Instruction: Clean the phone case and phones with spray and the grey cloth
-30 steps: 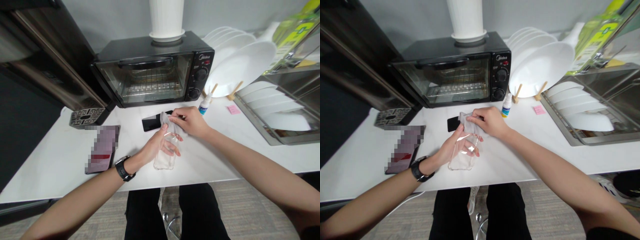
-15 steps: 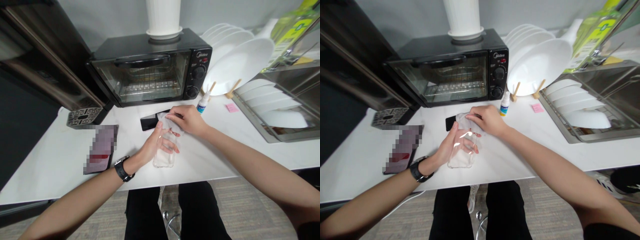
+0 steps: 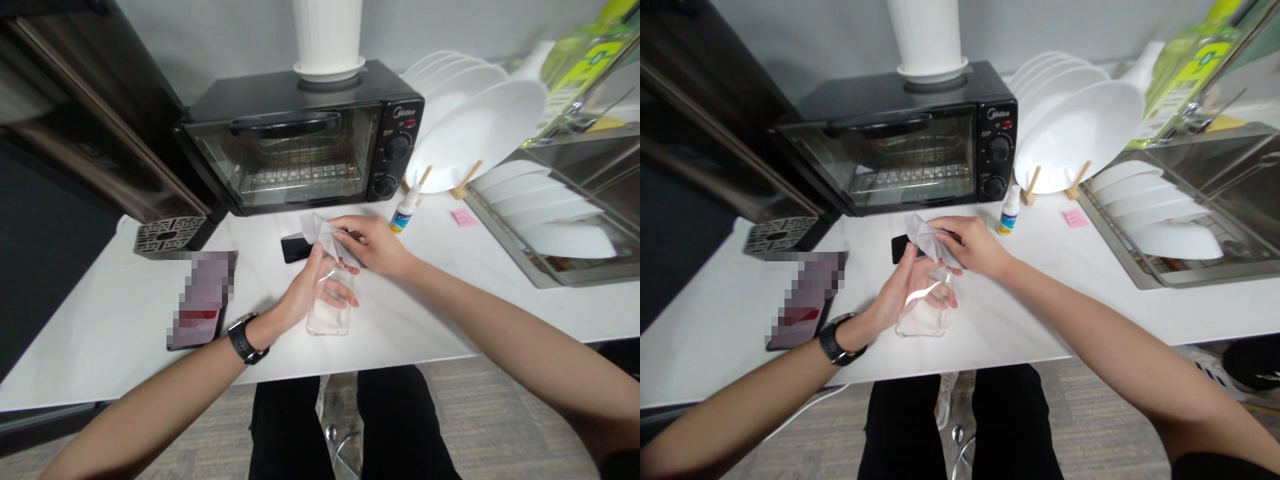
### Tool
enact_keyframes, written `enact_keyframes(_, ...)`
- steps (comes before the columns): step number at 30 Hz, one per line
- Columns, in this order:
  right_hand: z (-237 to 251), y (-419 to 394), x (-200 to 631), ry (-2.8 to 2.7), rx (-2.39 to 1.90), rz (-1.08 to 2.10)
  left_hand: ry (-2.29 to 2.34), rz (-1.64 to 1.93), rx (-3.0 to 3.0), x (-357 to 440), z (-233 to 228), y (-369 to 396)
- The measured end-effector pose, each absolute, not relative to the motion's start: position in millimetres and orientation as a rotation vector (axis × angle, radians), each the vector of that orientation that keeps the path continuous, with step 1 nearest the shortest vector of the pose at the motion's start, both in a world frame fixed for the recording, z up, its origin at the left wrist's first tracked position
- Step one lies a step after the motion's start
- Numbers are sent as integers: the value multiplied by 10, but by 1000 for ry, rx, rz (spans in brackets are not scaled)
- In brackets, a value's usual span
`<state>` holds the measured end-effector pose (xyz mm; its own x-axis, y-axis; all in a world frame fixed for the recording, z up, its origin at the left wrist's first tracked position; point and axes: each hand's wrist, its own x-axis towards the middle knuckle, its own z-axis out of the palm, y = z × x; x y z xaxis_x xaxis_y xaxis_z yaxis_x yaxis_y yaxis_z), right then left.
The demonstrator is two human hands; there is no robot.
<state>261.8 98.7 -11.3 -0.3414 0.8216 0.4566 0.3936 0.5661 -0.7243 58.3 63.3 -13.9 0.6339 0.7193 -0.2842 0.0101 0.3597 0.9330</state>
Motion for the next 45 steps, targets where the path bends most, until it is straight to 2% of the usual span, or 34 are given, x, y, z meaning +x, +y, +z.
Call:
enact_keyframes(6,-94,995,2653,-1892,-1161,472,745,512,1141,572,-104,619)
enact_keyframes(12,-70,1008,2631,-2018,-975,590,754,473,1064,555,-130,646)
enact_keyframes(23,-121,989,2640,-1684,-1248,203,540,865,966,523,-59,599)
enact_keyframes(29,-162,1008,2637,-1614,-1214,163,378,782,1131,503,-152,582)
enact_keyframes(37,-132,985,2666,-1550,-1332,228,492,857,1137,480,-140,590)
enact_keyframes(45,-132,941,2622,-1766,-984,240,502,746,1180,479,-248,661)
